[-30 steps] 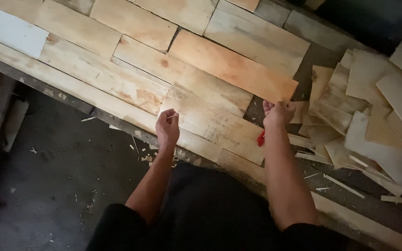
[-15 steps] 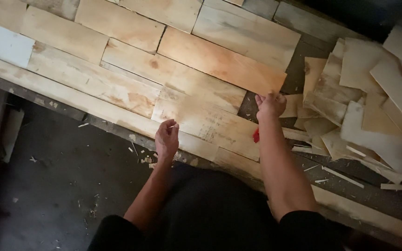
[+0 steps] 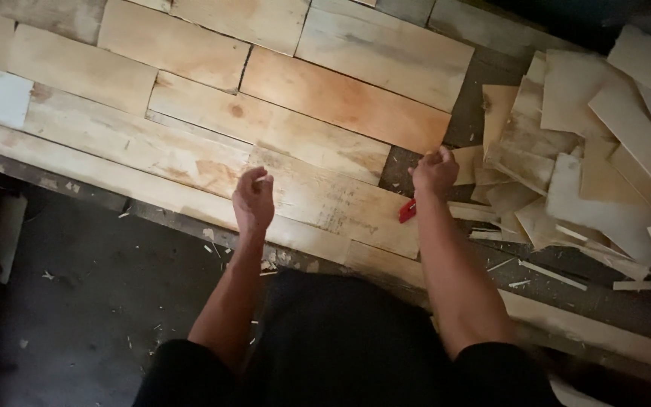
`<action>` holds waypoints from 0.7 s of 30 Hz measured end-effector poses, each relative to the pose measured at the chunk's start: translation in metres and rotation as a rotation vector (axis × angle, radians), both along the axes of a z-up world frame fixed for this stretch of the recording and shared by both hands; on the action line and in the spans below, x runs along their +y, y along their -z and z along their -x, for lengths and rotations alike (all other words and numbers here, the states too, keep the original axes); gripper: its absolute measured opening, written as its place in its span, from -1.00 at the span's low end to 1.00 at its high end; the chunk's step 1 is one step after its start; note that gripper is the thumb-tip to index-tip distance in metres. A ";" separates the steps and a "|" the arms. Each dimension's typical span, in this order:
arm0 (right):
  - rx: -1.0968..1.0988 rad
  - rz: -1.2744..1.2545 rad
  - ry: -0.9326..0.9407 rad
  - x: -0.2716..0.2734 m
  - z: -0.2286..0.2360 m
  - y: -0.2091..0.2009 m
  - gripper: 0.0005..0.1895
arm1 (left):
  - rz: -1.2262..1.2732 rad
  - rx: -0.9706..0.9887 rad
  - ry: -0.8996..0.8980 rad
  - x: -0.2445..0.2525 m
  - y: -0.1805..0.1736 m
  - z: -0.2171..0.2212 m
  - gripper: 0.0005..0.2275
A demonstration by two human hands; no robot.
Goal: Using a utility knife to score and break wood strips and then sorting the resulting pieces.
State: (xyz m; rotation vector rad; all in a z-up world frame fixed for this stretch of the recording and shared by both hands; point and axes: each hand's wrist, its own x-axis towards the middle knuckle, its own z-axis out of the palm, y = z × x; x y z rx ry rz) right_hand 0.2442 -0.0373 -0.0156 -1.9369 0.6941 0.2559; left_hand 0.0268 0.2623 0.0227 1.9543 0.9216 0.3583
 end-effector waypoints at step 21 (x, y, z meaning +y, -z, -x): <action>0.060 0.390 -0.141 -0.014 -0.046 0.023 -0.71 | -0.656 0.098 0.439 0.127 0.053 -0.128 -0.44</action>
